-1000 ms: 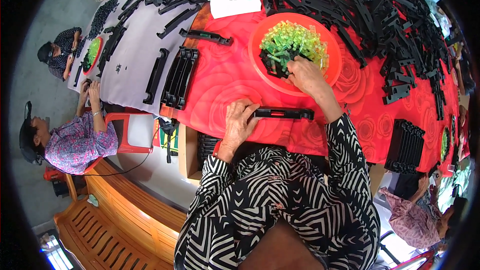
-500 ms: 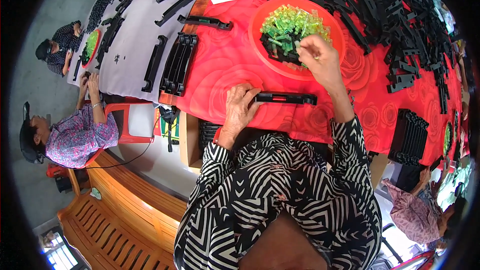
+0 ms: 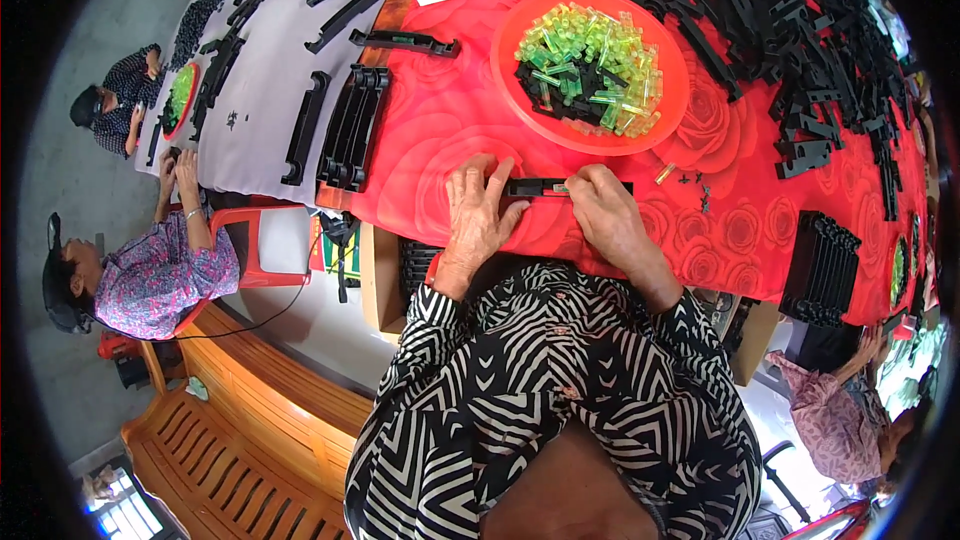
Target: The person assembles black plastic housings by hand, inserting small green plastic parts into them.
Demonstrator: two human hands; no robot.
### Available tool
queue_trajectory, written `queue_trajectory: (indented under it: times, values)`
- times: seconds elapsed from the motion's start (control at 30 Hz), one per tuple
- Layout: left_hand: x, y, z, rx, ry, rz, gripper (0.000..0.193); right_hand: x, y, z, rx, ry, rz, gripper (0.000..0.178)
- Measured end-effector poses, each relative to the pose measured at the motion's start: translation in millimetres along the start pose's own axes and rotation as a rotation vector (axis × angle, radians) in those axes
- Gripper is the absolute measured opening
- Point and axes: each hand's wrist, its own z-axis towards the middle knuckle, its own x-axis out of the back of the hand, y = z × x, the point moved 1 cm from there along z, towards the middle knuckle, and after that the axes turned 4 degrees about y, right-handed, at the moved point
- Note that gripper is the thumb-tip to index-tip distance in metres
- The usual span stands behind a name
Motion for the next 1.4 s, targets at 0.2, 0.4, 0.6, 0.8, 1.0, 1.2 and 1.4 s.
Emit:
queue_trajectory:
  times: [0.2, 0.4, 0.6, 0.8, 1.0, 1.2, 1.4]
  values:
    - [7, 16, 1, -0.161, 0.027, 0.039, 0.045, -12, 4, -1, 0.063, 0.023, -0.149, 0.018]
    - [-12, 19, -3, -0.239, -0.014, 0.011, 0.04, -17, -2, -4, -0.034, 0.034, -0.253, 0.016]
    - [-17, 22, -4, -0.207, -0.005, 0.072, 0.039, -18, -3, -3, -0.101, 0.011, -0.319, 0.01]
    - [-22, 21, -6, -0.183, 0.008, 0.074, 0.037, -25, -6, -5, -0.058, 0.007, -0.351, 0.011]
    - [-21, 17, -6, -0.248, -0.026, 0.132, 0.036, -25, -10, -8, -0.047, 0.006, -0.387, 0.012]
    - [-22, 19, -7, -0.228, -0.027, 0.163, 0.034, -24, -10, -9, -0.056, 0.027, -0.318, 0.013]
    - [-22, 18, -7, -0.216, -0.034, 0.085, 0.03, -26, -5, -10, -0.074, -0.004, -0.308, 0.015]
